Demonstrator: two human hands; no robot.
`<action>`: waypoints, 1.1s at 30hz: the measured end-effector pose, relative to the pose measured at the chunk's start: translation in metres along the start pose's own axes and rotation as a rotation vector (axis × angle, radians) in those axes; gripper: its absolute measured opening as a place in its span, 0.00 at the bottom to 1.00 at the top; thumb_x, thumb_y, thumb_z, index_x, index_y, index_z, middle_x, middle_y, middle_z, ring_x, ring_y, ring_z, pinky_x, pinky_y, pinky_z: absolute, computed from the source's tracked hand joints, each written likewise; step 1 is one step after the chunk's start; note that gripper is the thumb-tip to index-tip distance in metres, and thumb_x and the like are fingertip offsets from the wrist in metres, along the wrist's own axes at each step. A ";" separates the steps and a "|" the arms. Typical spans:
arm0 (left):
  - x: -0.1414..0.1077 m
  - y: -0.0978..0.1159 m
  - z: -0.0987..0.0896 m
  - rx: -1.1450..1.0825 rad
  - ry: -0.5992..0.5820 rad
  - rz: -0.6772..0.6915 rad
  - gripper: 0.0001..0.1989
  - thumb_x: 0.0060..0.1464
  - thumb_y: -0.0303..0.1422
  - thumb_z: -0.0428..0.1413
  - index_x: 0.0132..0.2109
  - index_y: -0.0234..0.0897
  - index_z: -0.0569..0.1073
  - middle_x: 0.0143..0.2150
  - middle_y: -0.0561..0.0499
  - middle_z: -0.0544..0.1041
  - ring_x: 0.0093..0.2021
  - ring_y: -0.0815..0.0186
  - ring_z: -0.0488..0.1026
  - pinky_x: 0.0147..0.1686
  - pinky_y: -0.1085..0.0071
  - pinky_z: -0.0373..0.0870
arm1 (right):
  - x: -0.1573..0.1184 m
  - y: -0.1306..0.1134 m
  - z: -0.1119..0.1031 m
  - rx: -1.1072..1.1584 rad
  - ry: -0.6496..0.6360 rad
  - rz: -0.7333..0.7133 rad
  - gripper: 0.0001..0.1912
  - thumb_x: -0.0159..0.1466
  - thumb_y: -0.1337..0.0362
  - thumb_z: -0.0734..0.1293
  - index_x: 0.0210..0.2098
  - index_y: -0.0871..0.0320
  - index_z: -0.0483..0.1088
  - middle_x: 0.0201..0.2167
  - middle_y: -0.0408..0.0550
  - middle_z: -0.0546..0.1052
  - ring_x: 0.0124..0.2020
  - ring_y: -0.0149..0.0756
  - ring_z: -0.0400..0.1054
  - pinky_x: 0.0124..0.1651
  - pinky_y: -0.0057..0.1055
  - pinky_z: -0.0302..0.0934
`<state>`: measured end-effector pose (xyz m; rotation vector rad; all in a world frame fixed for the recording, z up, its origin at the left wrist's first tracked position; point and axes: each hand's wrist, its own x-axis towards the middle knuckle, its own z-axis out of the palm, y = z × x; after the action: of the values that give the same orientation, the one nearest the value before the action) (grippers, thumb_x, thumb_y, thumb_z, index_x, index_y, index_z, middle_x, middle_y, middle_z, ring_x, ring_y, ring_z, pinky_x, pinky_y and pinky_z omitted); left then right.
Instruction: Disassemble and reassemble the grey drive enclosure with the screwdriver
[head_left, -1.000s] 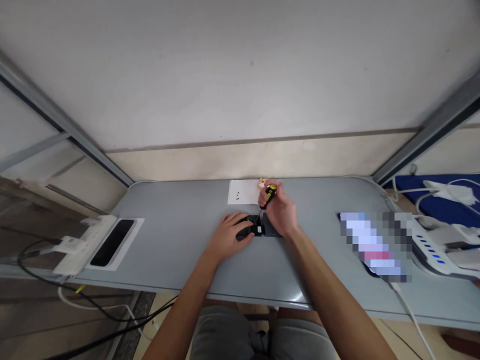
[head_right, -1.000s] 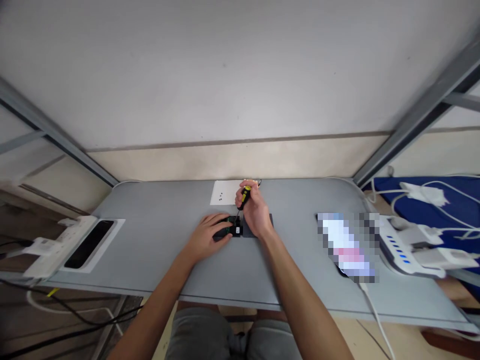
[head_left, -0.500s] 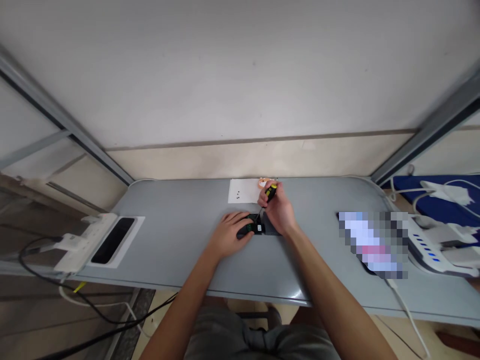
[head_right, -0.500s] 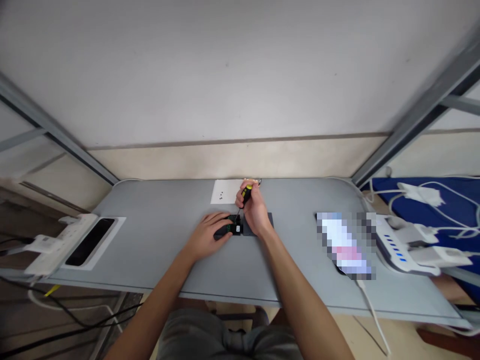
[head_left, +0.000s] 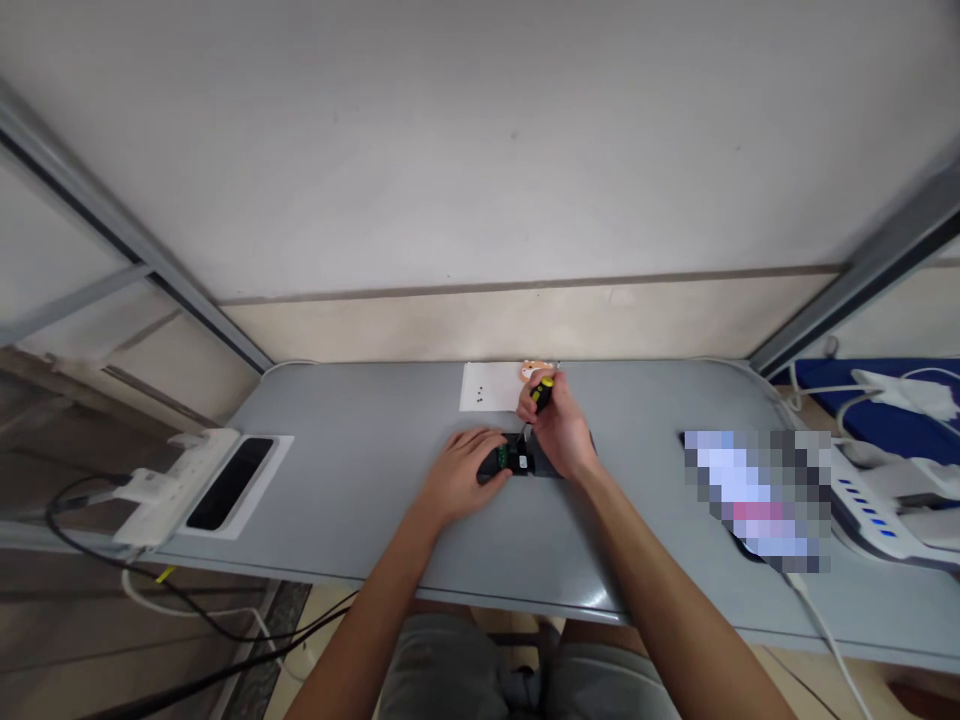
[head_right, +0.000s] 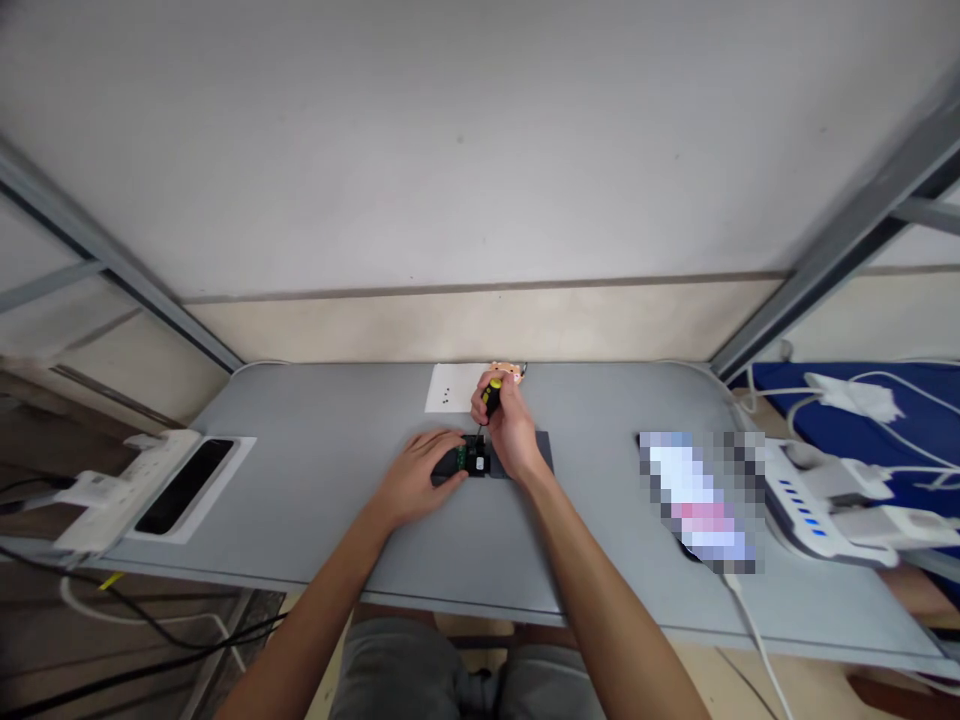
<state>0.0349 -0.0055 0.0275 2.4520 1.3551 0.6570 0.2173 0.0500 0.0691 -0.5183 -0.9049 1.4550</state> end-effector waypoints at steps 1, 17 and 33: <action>0.000 0.000 0.000 0.001 0.000 -0.002 0.18 0.65 0.35 0.60 0.61 0.45 0.73 0.64 0.46 0.77 0.66 0.53 0.72 0.65 0.53 0.69 | -0.001 0.000 0.001 0.001 -0.007 0.002 0.24 0.66 0.35 0.67 0.34 0.49 0.68 0.24 0.40 0.59 0.24 0.35 0.55 0.27 0.33 0.56; 0.001 0.000 0.000 -0.005 0.006 0.012 0.17 0.66 0.35 0.59 0.60 0.44 0.73 0.65 0.46 0.77 0.67 0.53 0.71 0.67 0.51 0.69 | -0.002 -0.001 0.003 0.022 -0.024 0.011 0.24 0.65 0.36 0.69 0.34 0.49 0.68 0.24 0.40 0.60 0.24 0.33 0.53 0.27 0.32 0.53; 0.000 0.000 0.002 0.001 0.010 0.010 0.16 0.67 0.36 0.58 0.60 0.45 0.74 0.65 0.46 0.77 0.67 0.53 0.71 0.67 0.50 0.67 | -0.001 -0.004 0.002 -0.018 0.001 0.009 0.25 0.64 0.34 0.69 0.33 0.49 0.70 0.24 0.40 0.59 0.24 0.34 0.52 0.26 0.34 0.53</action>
<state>0.0359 -0.0054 0.0254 2.4614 1.3475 0.6727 0.2182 0.0477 0.0734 -0.5365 -0.9166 1.4559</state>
